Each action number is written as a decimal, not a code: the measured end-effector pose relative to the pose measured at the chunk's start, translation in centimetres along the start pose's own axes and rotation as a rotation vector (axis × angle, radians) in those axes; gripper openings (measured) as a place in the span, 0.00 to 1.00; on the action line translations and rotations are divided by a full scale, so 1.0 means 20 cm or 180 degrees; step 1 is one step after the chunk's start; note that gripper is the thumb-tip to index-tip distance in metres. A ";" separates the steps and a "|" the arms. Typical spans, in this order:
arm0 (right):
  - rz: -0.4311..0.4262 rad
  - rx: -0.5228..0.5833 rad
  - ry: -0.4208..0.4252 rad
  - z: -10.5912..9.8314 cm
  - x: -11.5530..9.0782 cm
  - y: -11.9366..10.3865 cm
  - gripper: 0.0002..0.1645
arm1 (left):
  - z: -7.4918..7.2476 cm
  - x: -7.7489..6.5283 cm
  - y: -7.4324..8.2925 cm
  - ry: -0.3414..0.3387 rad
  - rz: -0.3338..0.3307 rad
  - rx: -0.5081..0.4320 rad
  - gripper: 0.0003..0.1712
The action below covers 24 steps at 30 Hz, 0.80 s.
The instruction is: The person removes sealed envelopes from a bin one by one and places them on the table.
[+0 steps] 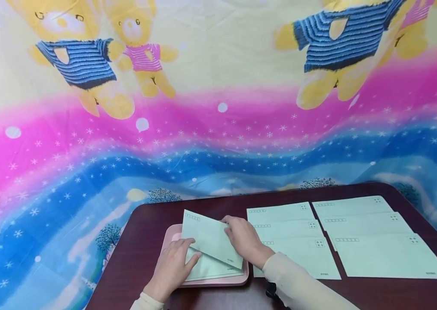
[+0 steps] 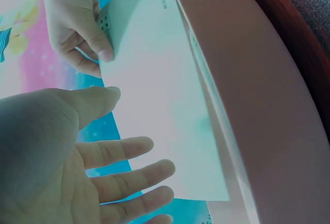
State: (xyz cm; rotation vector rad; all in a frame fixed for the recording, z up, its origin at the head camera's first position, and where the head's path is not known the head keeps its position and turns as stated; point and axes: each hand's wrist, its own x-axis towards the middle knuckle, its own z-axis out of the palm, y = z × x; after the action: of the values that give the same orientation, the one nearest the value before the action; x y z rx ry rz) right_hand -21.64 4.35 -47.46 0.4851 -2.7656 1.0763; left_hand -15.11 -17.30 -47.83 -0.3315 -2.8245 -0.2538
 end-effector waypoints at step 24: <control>-0.0003 0.0083 0.0289 -0.27 -0.08 -0.04 0.15 | -0.03 0.00 0.02 0.0117 0.0079 -0.0082 0.21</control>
State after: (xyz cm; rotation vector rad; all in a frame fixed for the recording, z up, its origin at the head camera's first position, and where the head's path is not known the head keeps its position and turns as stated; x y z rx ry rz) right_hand -19.79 7.78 -43.42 0.4295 -2.6758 1.1069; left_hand -14.91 -16.97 -47.15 -0.3634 -2.7812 -0.2881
